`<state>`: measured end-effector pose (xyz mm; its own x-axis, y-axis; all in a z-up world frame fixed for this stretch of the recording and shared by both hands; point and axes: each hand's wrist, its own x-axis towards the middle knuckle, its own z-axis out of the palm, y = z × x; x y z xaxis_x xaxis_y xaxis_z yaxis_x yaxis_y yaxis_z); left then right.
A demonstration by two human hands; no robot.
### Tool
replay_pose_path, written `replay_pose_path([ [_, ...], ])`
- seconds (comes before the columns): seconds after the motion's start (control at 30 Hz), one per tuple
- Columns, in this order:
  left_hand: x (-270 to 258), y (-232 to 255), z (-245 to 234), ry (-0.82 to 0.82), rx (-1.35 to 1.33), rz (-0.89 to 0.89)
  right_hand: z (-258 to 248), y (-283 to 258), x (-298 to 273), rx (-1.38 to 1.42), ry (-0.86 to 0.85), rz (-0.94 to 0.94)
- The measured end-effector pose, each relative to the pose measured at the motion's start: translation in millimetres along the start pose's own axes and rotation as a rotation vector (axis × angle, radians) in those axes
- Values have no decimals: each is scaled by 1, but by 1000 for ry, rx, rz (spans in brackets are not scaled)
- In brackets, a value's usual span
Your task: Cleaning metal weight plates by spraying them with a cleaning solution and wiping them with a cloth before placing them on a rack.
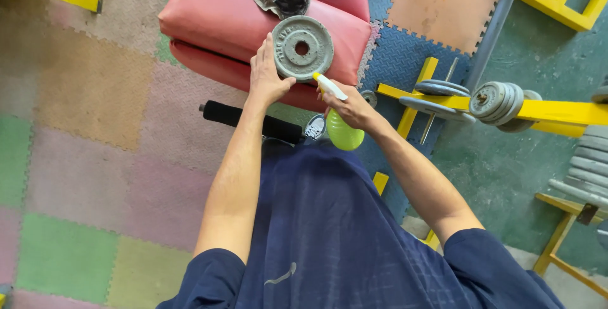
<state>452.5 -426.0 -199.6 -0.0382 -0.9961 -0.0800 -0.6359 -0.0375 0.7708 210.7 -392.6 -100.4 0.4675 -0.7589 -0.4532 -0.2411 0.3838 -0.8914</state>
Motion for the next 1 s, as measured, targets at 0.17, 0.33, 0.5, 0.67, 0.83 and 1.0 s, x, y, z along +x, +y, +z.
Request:
replay_pose_path([
  [0.17,2,11,4,-45,69,-97,-17,-6,5,-119,73,-243],
  [0.33,20,34,8,-151,269,-206,-55,-29,31,-422,324,-383],
  [0.5,28,74,3,-315,222,-453,-87,-57,81,-789,465,-694],
  [0.67,19,65,15,-263,242,-425,-117,-37,147,-771,534,-572],
  [0.83,14,68,14,-241,260,-434,-141,1,198,-790,573,-634],
  [1.0,10,69,12,-215,229,-415,-157,47,235,-824,664,-642],
])
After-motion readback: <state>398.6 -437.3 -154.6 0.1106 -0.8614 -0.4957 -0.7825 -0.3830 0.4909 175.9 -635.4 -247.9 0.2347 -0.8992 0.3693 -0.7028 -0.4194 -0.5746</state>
